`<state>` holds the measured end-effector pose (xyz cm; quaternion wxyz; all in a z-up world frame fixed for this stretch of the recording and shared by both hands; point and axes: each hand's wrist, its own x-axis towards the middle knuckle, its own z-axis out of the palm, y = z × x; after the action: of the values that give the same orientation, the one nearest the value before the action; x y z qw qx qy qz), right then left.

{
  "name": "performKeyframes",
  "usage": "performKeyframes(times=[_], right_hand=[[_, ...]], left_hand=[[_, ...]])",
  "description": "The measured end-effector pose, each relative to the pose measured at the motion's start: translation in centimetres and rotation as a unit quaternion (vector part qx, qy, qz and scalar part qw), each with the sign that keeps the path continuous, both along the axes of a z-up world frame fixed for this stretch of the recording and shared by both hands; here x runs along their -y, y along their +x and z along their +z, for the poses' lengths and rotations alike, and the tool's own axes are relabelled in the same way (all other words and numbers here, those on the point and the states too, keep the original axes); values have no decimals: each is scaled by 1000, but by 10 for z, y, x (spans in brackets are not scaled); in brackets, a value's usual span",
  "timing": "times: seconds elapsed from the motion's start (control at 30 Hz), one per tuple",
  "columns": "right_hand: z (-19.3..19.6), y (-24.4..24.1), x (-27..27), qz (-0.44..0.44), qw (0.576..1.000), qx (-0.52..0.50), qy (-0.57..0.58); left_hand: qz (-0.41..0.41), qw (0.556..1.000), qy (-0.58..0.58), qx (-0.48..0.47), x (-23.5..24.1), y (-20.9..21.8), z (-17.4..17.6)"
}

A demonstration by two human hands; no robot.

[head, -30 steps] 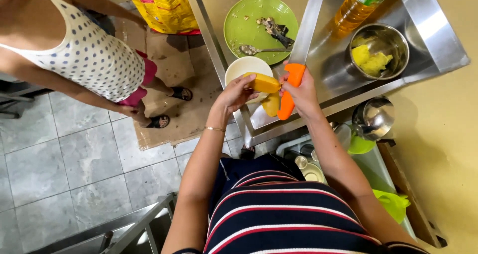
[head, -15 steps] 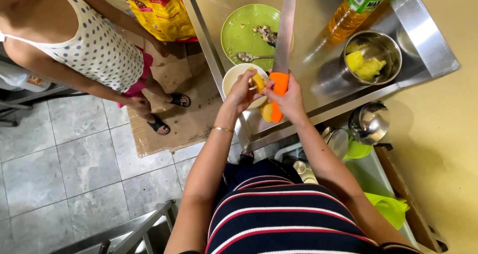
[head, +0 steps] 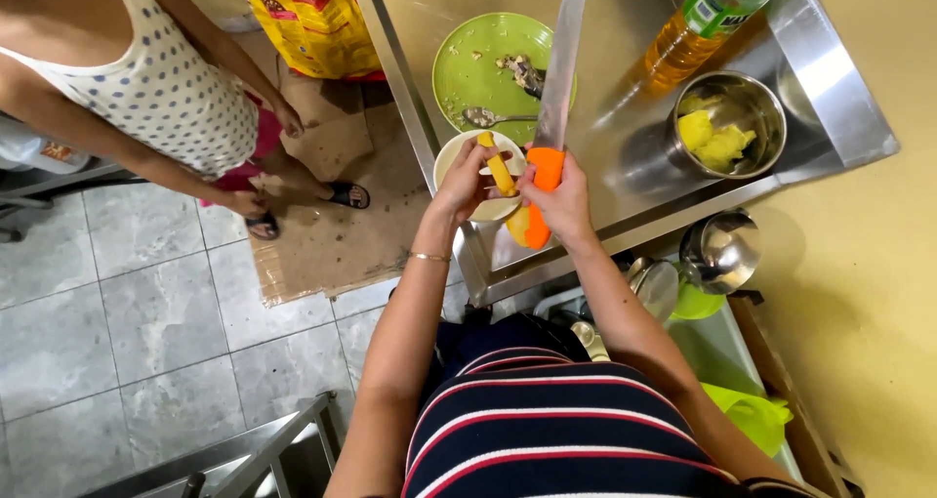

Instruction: Peeling a mango with a knife and slicing the fruit into a bowl

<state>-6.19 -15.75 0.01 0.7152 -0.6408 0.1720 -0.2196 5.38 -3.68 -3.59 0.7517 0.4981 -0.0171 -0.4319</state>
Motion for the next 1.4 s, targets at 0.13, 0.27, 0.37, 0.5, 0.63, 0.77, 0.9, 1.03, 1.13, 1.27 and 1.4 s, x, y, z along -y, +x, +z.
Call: performKeyframes(times=[0.13,0.27,0.37,0.5,0.63,0.77,0.9,1.03,1.13,1.27,1.4], right_hand=[[9,-3,19,-16,1000,-4,-1],[-4,-7,11,-15,999,-25,20],[-11,-8,2,-13,998,-27,48],[-9,-14,-1,0,998,-34,44],[-8,-15,-5,-15,998,-53,23],[-8,-13,-13,-65,989,-85,-102],[1,-12,-22,-117,975,-104,-156],[-11,-12,-16,-116,972,-111,-174],[-4,-12,-11,-74,988,-95,-93],[-11,-14,-6,9,1000,-27,-2],[-10,-15,4,32,999,-6,39]], left_hand=[[30,997,-59,-32,-7,0,-9],[97,977,-169,-84,3,-5,-20],[146,950,-251,-116,8,-9,-28],[195,923,-307,-122,13,-11,-37],[221,926,-289,-99,25,-18,-28],[269,933,-234,-46,32,-25,-16],[279,929,-238,-49,35,-27,-16],[267,934,-233,-48,32,-28,-7],[247,935,-243,-77,31,-23,-9],[148,984,-66,-66,19,-19,15],[-81,975,169,121,-1,3,21]])
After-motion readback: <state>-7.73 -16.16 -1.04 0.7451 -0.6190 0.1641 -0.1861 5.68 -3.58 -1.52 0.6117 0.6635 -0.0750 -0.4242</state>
